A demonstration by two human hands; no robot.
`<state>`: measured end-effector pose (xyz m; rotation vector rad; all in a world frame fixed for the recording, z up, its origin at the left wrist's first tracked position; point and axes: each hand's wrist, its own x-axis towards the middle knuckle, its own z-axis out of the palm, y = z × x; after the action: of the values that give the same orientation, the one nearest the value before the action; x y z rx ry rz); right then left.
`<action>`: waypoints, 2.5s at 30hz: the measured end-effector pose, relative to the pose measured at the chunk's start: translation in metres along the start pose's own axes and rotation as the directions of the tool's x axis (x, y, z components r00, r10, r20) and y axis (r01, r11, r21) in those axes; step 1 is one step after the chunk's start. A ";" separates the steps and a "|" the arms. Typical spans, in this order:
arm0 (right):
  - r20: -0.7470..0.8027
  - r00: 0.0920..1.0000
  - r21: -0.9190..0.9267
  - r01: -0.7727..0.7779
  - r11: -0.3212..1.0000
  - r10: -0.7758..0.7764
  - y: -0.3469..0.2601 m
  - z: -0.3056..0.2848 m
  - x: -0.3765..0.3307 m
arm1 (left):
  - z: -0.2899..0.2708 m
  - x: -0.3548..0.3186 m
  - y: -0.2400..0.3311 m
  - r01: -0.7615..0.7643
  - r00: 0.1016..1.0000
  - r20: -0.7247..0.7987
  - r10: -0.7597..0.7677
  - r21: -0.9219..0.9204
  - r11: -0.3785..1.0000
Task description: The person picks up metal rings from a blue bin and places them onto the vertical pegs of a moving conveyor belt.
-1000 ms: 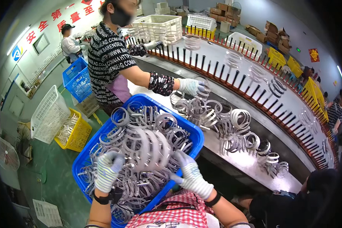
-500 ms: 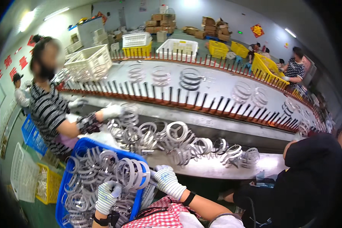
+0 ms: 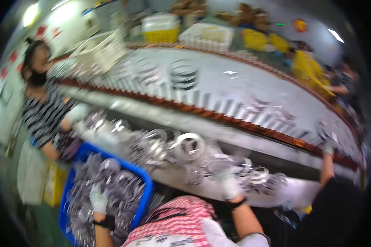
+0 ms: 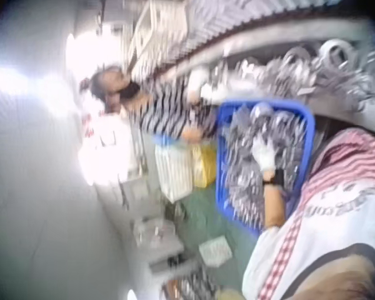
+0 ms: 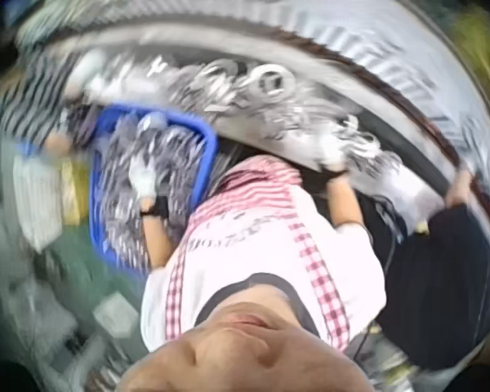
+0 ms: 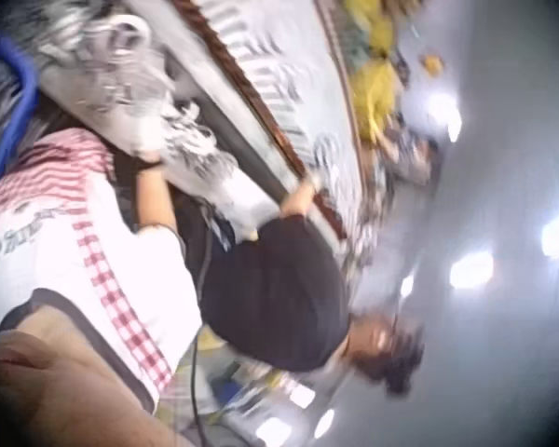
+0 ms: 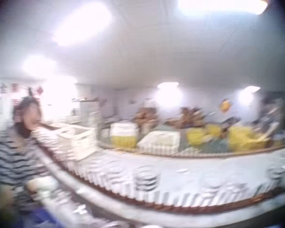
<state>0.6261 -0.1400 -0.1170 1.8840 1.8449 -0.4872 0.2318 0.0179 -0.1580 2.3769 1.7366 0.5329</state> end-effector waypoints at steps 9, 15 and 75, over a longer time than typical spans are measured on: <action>-0.427 0.878 0.418 0.404 0.814 -0.216 0.086 0.220 0.021 | -0.001 -0.037 -0.043 0.036 0.980 0.183 -0.073 0.198 0.980; -0.600 0.766 0.648 0.296 0.702 0.231 0.104 0.222 -0.003 | 0.037 -0.031 -0.012 -0.243 0.965 0.169 0.199 0.296 0.924; -0.334 0.943 0.885 0.310 -0.348 -0.008 0.031 0.075 -0.002 | 0.047 0.045 -0.001 0.422 0.905 0.111 -0.410 -0.133 0.897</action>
<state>0.6621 -0.1831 -0.1763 2.4145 1.7299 -2.9939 0.2601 0.0644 -0.1934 1.8171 2.0061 0.4759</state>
